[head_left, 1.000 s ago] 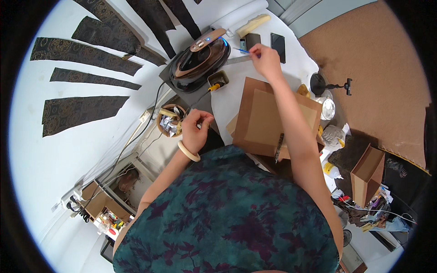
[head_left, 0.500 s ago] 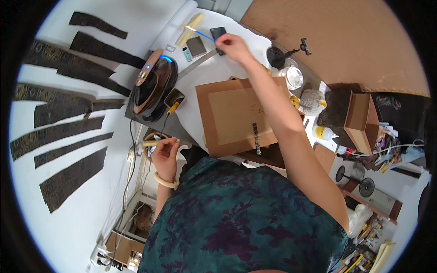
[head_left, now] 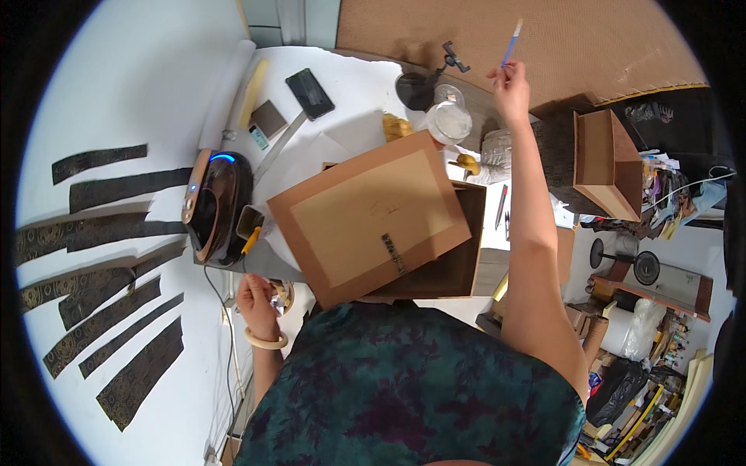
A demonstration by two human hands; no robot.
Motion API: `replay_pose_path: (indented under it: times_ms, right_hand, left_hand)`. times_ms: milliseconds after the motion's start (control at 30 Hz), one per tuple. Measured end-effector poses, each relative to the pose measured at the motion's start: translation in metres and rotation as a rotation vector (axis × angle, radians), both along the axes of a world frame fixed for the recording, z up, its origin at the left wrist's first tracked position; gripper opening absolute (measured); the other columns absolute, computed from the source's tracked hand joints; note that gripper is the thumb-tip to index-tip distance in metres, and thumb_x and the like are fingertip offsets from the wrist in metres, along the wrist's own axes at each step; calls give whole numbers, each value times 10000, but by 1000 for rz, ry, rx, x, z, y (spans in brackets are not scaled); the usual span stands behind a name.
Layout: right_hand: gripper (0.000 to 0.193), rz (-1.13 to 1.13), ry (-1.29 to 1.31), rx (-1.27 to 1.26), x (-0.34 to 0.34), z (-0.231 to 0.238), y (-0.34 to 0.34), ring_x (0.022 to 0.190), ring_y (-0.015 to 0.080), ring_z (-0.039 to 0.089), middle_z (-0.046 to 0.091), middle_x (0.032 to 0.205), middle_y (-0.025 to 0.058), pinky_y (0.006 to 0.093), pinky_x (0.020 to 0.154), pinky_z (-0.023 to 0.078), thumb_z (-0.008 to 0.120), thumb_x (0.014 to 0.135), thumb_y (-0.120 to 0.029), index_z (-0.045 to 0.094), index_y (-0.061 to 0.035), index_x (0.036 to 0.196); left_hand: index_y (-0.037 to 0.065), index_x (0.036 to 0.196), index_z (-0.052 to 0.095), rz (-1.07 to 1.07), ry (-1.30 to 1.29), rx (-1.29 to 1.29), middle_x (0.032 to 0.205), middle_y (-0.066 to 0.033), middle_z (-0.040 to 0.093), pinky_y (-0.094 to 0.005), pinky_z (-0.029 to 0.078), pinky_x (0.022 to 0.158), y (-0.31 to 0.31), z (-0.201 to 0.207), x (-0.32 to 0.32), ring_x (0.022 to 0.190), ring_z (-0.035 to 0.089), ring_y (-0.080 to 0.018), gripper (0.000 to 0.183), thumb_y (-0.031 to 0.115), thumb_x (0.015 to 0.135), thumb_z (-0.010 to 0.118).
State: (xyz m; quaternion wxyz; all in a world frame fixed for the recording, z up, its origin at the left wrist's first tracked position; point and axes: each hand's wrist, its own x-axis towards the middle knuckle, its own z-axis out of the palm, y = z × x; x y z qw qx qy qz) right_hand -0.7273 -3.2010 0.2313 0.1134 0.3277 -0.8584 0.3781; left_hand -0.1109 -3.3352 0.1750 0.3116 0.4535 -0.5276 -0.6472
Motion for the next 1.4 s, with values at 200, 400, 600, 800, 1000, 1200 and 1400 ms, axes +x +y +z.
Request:
replay_pose_path:
  times_ms: [200, 400, 600, 800, 1000, 1200, 1400]
  right_hand:
    - [354, 118, -119, 115, -57, -7, -40, 953, 360, 704, 714, 1064, 228, 459, 822, 523, 609, 962, -312, 542, -10, 1134]
    - [595, 409, -621, 471, -101, -18, -79, 724, 161, 591, 620, 819, 34, 352, 610, 475, 762, 773, -605, 673, -53, 976]
    - [373, 305, -1093, 66, -67, -15, -129, 479, 35, 325, 434, 647, -61, 217, 402, 245, 770, 867, -420, 592, -98, 802]
    - [314, 250, -1465, -403, -28, -51, -180, 466, 47, 252, 339, 605, -59, 220, 393, 175, 755, 931, -258, 505, -129, 789]
    - [332, 30, -1285, -703, 6, -52, -166, 496, 71, 322, 434, 676, -9, 243, 410, 250, 572, 1025, -348, 501, -107, 807]
    - [153, -171, -1251, -333, -6, -195, -169, 472, 177, 490, 583, 682, 91, 319, 378, 358, 584, 909, -46, 608, 10, 769]
    - [198, -257, -956, 224, -25, -260, -194, 504, 178, 598, 659, 683, 113, 330, 404, 449, 768, 830, -97, 662, 33, 725]
  left_hand:
    - [8, 889, 623, 127, -138, -105, 809, -63, 678, -247, 497, 701, 1, 25, -15, 735, 618, -114, 121, 68, 992, 638]
    - [-1, 875, 630, 227, -164, -95, 801, -82, 703, -262, 523, 716, 16, 31, -13, 731, 646, -133, 109, 38, 932, 715]
    - [-22, 935, 666, 315, -254, -140, 845, -93, 719, -247, 542, 742, 37, 29, -13, 774, 677, -134, 71, -15, 902, 728]
    - [-9, 949, 661, 358, -231, -184, 882, -79, 711, -258, 557, 766, 39, 24, -14, 806, 683, -137, 90, -32, 895, 729]
    - [-11, 943, 657, 467, -349, -172, 805, -41, 659, -249, 503, 666, 44, 13, 17, 699, 607, -113, 109, 92, 976, 672]
    - [19, 856, 640, 515, -475, -25, 653, 5, 566, -221, 361, 502, 54, -52, 64, 555, 493, -63, 285, 257, 1012, 648]
    - [59, 732, 540, 527, -557, 170, 582, 16, 498, -248, 330, 432, 73, -89, 106, 471, 437, -71, 406, 328, 1029, 604]
